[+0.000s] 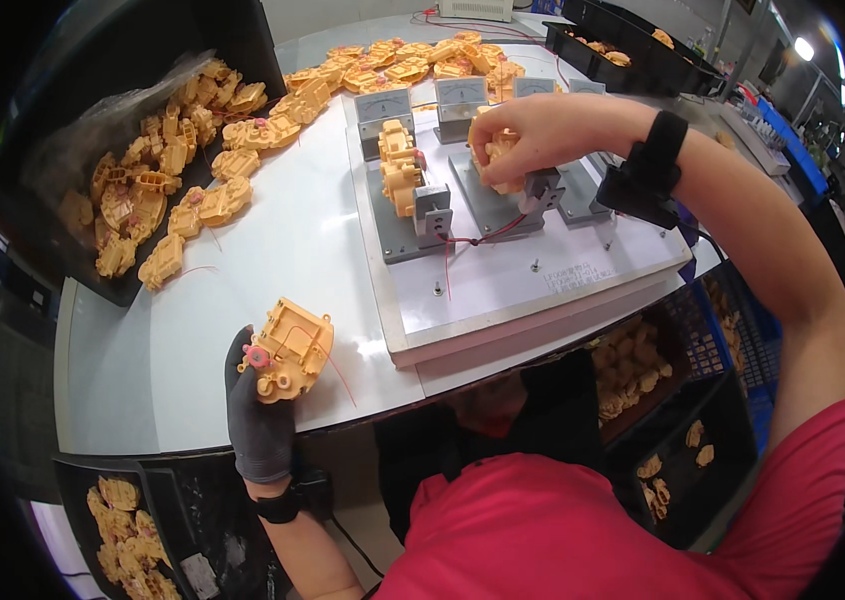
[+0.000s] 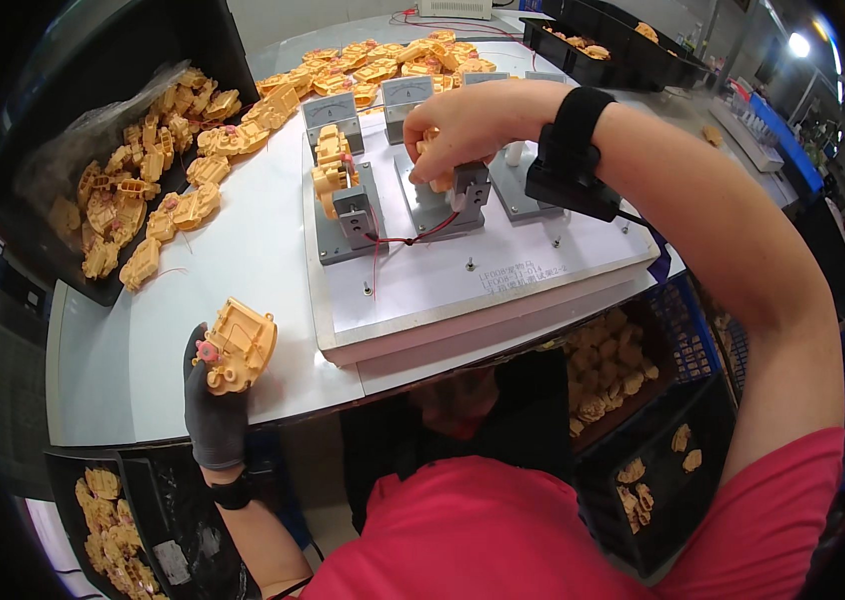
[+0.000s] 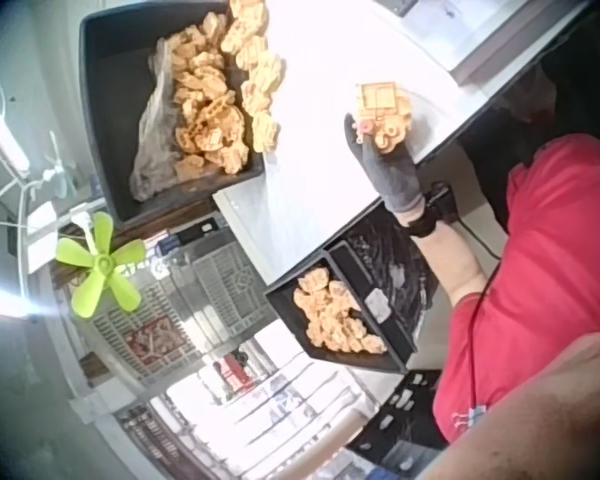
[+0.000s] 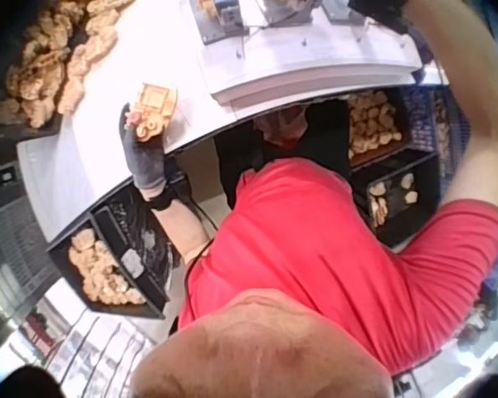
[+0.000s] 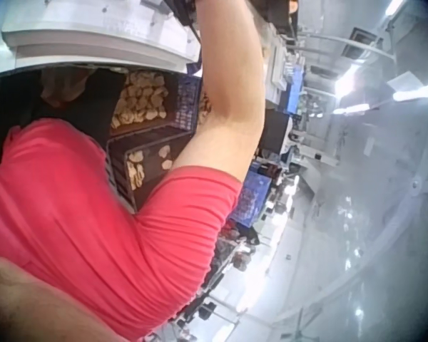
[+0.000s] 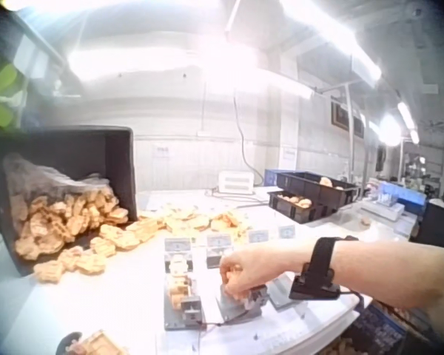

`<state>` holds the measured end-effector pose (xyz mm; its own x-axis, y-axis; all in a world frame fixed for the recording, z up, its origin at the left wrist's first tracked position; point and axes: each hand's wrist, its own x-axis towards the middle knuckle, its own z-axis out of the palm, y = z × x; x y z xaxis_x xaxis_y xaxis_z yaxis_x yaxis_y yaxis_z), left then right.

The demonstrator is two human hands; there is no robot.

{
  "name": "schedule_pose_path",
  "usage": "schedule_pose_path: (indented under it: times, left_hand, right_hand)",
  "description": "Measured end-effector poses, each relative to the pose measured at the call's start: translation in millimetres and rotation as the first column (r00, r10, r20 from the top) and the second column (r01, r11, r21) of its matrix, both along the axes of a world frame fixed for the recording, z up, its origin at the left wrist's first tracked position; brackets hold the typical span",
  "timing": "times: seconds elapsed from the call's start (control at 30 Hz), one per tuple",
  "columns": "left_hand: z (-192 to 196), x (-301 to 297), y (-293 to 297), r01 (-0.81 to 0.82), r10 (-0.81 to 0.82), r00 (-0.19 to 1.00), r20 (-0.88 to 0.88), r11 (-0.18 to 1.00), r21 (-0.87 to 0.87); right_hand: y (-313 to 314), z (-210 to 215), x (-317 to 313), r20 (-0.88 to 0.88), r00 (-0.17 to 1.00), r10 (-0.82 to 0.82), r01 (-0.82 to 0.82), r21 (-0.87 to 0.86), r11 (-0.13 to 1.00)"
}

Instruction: The person picks up yellow plastic components from a bin and places them into a testing jig on a white table. They manipulate the parts within the jig, which is connected to wires and meters, and then remove them to place them back into the bin. The person repeats this process for multiple components throughout the video.

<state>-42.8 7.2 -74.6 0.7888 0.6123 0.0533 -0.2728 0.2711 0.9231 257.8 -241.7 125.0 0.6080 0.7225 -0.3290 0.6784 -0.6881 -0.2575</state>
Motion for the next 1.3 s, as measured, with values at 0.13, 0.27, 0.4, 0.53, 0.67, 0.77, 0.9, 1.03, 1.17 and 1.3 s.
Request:
schedule_pose_path:
  times: [0.13,0.27,0.4,0.53,0.67,0.77,0.9,1.03,1.17,1.3]
  left_hand:
    - [4,0,-3,-0.031,0.031,1.000,0.007,1.000,0.000]
    - [12,0,-8,-0.030,0.030,0.999,-0.012,0.999,-0.015]
    - [3,-1,-3,-0.012,0.066,0.995,-0.070,0.806,0.592]
    - [7,-11,-3,-0.069,0.218,0.971,-0.098,0.645,0.761]
    - [42,-20,0,0.042,-0.044,0.998,0.042,0.998,0.055]
    - [74,-21,-12,0.058,-0.006,0.984,0.178,0.955,-0.290]
    - [112,24,-41,0.032,0.037,0.996,-0.083,0.705,0.709]
    - [140,81,-89,0.224,-0.384,0.912,0.143,0.759,0.611]
    - [162,125,-101,0.654,-0.609,0.754,0.247,0.660,-0.370]
    - [169,149,-117,0.564,-0.587,0.791,0.172,0.590,-0.578]
  right_hand:
    - [-9,13,-2,0.146,0.989,-0.013,0.004,0.063,0.998]
    - [-29,30,-7,0.239,0.971,-0.011,-0.048,0.239,0.970]
    - [-76,14,-32,0.228,0.974,-0.017,-0.113,0.544,0.831]
    - [-113,-6,-73,0.090,0.977,-0.192,0.081,0.677,0.731]
    - [-153,-33,-87,-0.059,0.948,-0.314,0.234,0.796,0.558]
    - [-173,-56,-79,-0.129,0.934,-0.332,0.271,0.862,0.427]
    - [-167,-95,-71,-0.165,0.925,-0.342,0.243,0.949,0.200]
    - [-136,-122,-62,-0.356,0.898,-0.258,0.341,0.934,-0.104]
    - [-126,-134,-58,-0.356,0.905,-0.232,0.338,0.934,-0.115]
    - [-131,-137,-59,-0.360,0.908,-0.215,0.339,0.932,-0.127]
